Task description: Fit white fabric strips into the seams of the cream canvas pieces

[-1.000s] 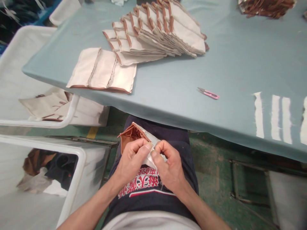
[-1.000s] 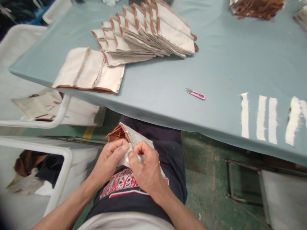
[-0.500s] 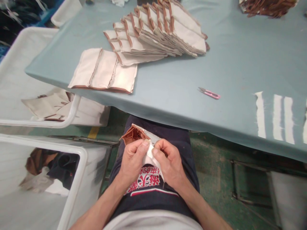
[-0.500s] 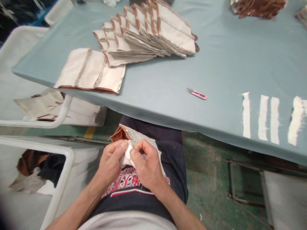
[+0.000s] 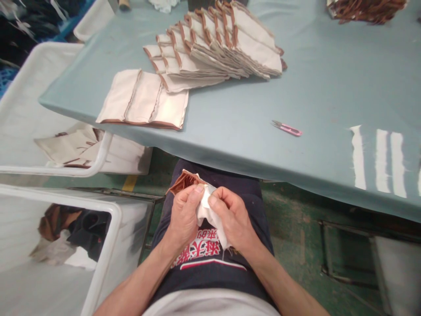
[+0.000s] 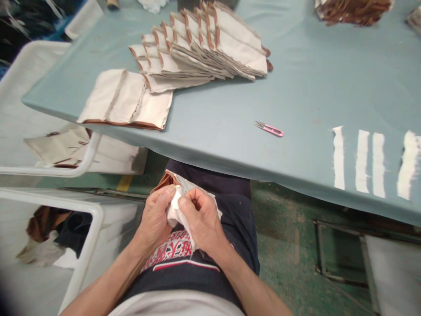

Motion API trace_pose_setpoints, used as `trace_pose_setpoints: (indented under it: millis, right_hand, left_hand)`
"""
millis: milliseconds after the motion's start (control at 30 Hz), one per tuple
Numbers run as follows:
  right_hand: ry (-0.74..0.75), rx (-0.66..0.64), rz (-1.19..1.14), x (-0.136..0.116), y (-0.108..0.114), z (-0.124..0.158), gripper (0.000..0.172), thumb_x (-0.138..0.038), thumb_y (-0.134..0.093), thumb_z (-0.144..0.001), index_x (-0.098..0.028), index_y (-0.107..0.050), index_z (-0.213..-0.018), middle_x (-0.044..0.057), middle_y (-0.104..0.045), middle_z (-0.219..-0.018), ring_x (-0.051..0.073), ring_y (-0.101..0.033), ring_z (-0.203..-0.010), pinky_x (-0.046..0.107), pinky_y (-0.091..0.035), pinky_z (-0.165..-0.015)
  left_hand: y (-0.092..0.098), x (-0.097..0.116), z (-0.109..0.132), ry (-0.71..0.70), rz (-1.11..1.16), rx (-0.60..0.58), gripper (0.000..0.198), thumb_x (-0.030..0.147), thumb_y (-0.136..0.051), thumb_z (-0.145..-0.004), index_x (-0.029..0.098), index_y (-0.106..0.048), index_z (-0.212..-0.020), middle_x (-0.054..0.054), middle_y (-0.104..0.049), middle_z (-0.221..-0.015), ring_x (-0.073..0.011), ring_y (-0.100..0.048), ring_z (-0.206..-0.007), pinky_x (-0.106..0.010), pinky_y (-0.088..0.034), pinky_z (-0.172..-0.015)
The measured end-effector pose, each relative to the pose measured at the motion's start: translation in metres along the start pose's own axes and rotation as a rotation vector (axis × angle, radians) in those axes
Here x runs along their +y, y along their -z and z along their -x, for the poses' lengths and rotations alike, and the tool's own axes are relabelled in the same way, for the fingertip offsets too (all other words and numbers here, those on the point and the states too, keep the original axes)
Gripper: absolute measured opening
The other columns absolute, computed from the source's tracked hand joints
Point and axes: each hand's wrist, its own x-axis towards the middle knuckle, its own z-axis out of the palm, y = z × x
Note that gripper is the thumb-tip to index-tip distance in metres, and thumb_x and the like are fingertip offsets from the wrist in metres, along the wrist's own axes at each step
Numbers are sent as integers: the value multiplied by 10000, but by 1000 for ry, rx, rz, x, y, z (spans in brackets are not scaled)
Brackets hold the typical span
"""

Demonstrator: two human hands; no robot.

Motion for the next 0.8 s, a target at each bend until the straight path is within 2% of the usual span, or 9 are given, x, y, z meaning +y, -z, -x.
trace_pose_setpoints:
  millis: [133, 233, 367, 533, 633, 733, 800]
  right_hand:
    - [13, -138, 116, -20, 9, -10, 360, -526, -697, -837, -214, -539, -752, -60, -501, -582, 91, -370, -494, 220, -279, -447]
    - [92, -86, 333, -31, 14, -12, 305, -466, -701, -856, -220, -555, -750, -66, -526, -557, 99, -400, -486, 226, -275, -459]
    - [165, -42, 646, -40, 20, -6, 292, -411, -706, -857, -230, -565, -677, -61, -524, -516, 116, -416, -489, 248, -245, -482]
    - [144, -46, 723, -43, 23, 1, 299, -387, -667, -870, -235, -533, -651, -65, -466, -500, 118, -373, -477, 251, -206, -468]
    - [88, -127, 611, -37, 24, 2, 299, -391, -622, -889, -236, -493, -668, -65, -450, -530, 112, -373, -485, 232, -214, -444]
    - [13, -236, 491, -30, 27, 1, 303, -409, -587, -897, -237, -460, -682, -66, -426, -562, 104, -355, -494, 216, -229, -426]
    - [-4, -265, 489, -26, 29, 1, 298, -408, -570, -901, -235, -460, -685, -59, -433, -576, 106, -365, -508, 213, -226, -431]
  left_hand:
    - [12, 16, -9, -57, -74, -84, 484, 567, -754, -869, 157, -595, -668, 41, -454, -593, -80, -331, -518, -218, -262, -468]
    - [18, 27, -13, -114, -159, -139, 492, 582, -702, -914, 167, -578, -679, 37, -446, -619, -92, -331, -531, -237, -271, -482]
    - [14, 40, -12, -218, -302, -137, 495, 528, -644, -953, 182, -511, -625, 40, -410, -593, -104, -314, -536, -257, -275, -500]
    - [5, 54, -8, -423, -535, -126, 500, 417, -635, -959, 183, -472, -548, 34, -400, -560, -114, -324, -552, -272, -288, -534]
    - [4, 52, -7, -375, -505, -154, 515, 426, -632, -958, 184, -456, -539, 39, -392, -544, -105, -316, -528, -267, -277, -510]
    - [8, 41, -7, -251, -411, -207, 511, 457, -654, -949, 177, -487, -555, 42, -413, -550, -93, -317, -514, -254, -279, -494]
    - [10, 32, -7, -138, -297, -223, 511, 503, -688, -925, 170, -520, -575, 44, -432, -547, -85, -322, -499, -241, -282, -478]
